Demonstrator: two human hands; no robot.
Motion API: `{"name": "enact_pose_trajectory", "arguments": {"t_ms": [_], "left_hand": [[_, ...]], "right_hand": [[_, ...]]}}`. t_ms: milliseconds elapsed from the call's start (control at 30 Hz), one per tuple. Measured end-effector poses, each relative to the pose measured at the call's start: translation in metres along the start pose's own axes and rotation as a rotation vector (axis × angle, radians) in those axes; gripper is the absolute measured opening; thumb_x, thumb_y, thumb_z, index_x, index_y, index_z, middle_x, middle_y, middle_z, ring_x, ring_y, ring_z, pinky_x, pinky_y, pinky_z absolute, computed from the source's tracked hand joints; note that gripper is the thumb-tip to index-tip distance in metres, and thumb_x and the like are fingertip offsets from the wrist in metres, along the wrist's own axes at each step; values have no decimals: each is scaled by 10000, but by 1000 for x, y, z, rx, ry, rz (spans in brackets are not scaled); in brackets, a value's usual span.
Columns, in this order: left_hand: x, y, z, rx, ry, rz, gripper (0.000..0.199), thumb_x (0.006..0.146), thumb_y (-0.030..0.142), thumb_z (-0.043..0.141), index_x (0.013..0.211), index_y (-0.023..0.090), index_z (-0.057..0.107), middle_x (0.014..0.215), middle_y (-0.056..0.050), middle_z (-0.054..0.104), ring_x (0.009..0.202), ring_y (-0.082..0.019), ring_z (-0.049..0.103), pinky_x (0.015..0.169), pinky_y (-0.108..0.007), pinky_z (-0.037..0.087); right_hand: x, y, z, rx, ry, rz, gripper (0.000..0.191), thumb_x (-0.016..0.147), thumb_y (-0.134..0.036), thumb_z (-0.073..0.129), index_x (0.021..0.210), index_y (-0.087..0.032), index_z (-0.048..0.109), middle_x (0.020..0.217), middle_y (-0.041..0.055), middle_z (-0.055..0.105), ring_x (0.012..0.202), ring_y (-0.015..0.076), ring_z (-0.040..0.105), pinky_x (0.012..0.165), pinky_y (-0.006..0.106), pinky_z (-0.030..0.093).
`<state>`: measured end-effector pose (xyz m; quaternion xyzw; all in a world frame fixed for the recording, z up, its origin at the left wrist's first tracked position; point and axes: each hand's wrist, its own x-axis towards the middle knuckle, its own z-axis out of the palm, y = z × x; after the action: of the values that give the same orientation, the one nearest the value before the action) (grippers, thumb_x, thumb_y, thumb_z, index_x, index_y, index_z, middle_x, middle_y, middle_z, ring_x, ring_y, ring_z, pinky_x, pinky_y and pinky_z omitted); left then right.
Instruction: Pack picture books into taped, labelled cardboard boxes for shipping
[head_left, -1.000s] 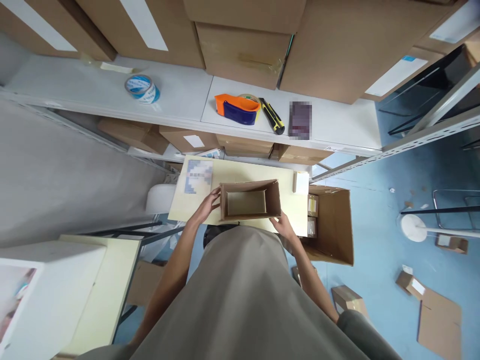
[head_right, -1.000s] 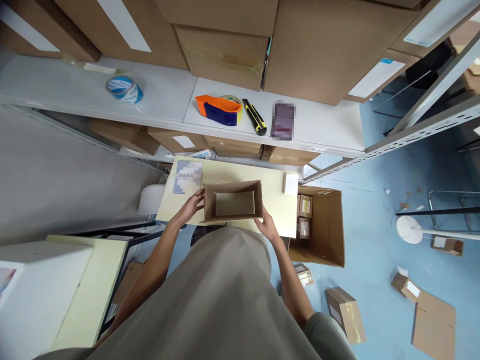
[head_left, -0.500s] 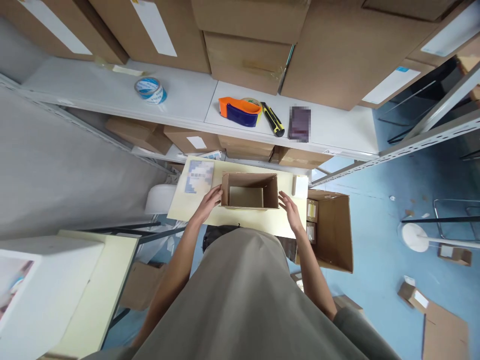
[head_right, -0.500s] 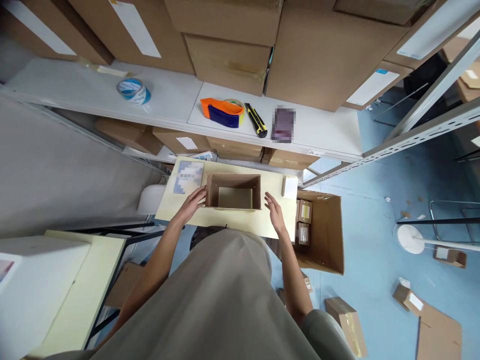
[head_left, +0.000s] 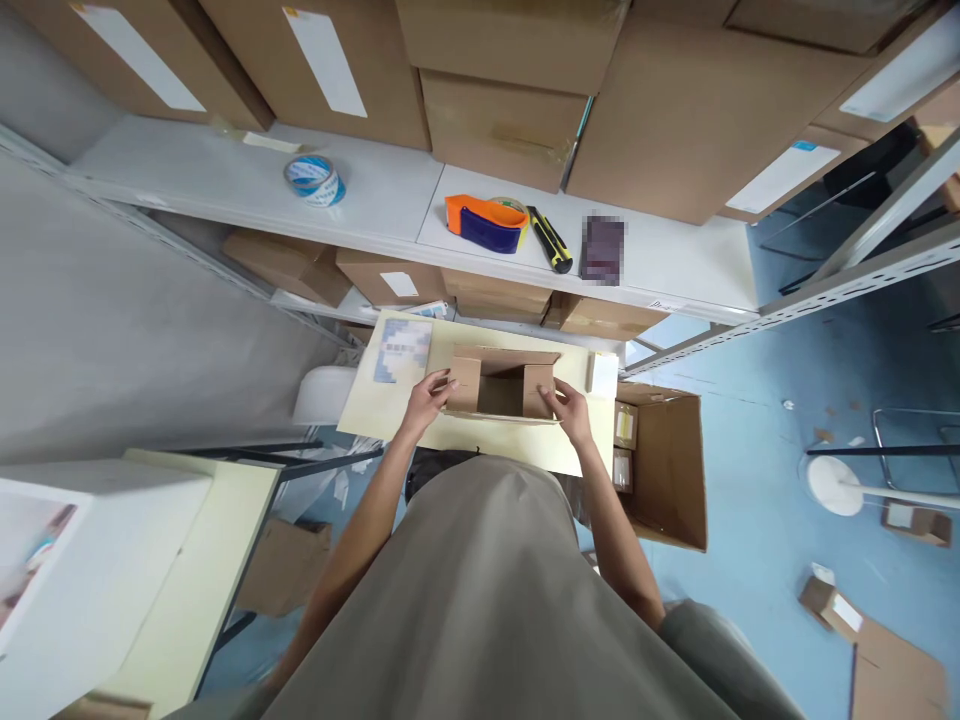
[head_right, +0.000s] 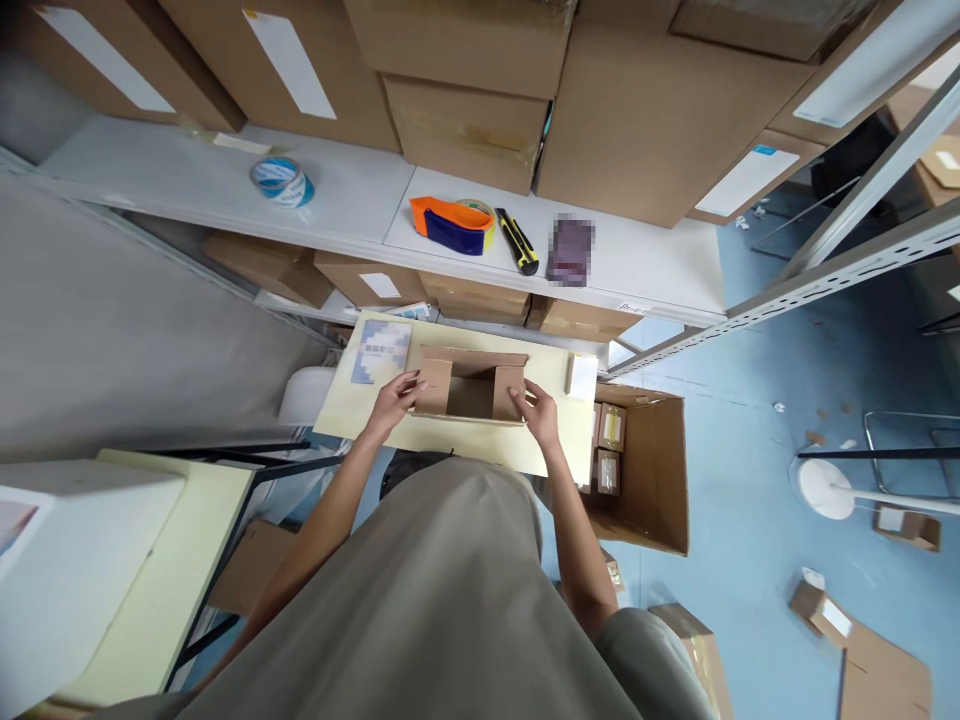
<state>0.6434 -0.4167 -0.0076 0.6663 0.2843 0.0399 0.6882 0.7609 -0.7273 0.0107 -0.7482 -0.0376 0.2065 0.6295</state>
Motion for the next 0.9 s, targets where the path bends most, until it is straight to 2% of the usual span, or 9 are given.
{"name": "enact_pose_trajectory", "arguments": {"t_ms": [100,200,267,333,467,567,667,767,900], "left_hand": [[-16,14,-13,-33,-80,62,936,838,621,825,1626,250,482,1582,-206,591,1477,-364,571,1180,-519,499],[-31,29,-25,-16,-238,119,1203,752,495,938,1730,393,245,1780,-161,320,1579,-376,445,1169,-500,517],[-34,36,-27,70,-246,144,1383,661,405,1001,1744,437,142,1816,-158,212,1542,-397,486,1096,-481,572],[-29,41,-24,191,-175,172,1435,637,362,1007,1753,415,107,1793,-181,259,1417,-382,607,999,-435,615],[-8,49,-19,438,-120,293,1160,718,356,946,1712,350,349,1622,-137,530,1062,-276,749,850,-344,630],[-1,48,-20,554,-143,387,750,841,374,840,1549,342,594,1490,-82,625,981,-249,744,842,-352,637],[-3,38,-20,589,-144,415,343,921,429,747,1236,295,770,1376,-80,661,995,-251,740,889,-383,648],[-10,23,-14,542,-95,397,261,977,460,671,1117,270,782,1285,-80,693,980,-229,741,908,-383,649],[-11,6,-2,413,59,380,266,991,471,645,1018,252,793,1169,-86,733,1056,-238,737,936,-380,636]], "right_hand": [[-8,-5,-16,8,-4,-17,771,901,-734,728,1467,-213,681,1549,174,646,1396,391,650,1092,575,605],[-19,-11,-30,2,-158,-87,907,853,-677,828,1625,-315,520,1695,147,493,1508,368,551,1186,580,531],[-21,-13,-33,-69,-185,-121,1085,782,-619,915,1696,-350,395,1706,155,473,1491,374,562,1172,590,538],[-17,-15,-32,-152,-140,-142,1191,781,-603,917,1745,-354,263,1663,173,518,1389,367,637,1097,584,591],[2,-21,-25,-325,-91,-228,1095,864,-612,830,1752,-385,230,1577,150,586,1056,285,754,897,493,679],[10,-25,-25,-428,-79,-309,790,931,-636,744,1635,-376,500,1509,117,615,947,249,768,801,442,699],[6,-23,-25,-513,-86,-361,519,977,-664,667,1347,-313,762,1479,106,631,950,251,774,806,452,715],[-2,-14,-20,-511,-50,-346,514,1017,-684,579,1127,-257,843,1442,121,663,1043,280,771,838,471,721],[-4,-1,-9,-346,61,-251,522,969,-710,628,1045,-235,832,1267,131,755,1171,311,745,943,482,692]]}}
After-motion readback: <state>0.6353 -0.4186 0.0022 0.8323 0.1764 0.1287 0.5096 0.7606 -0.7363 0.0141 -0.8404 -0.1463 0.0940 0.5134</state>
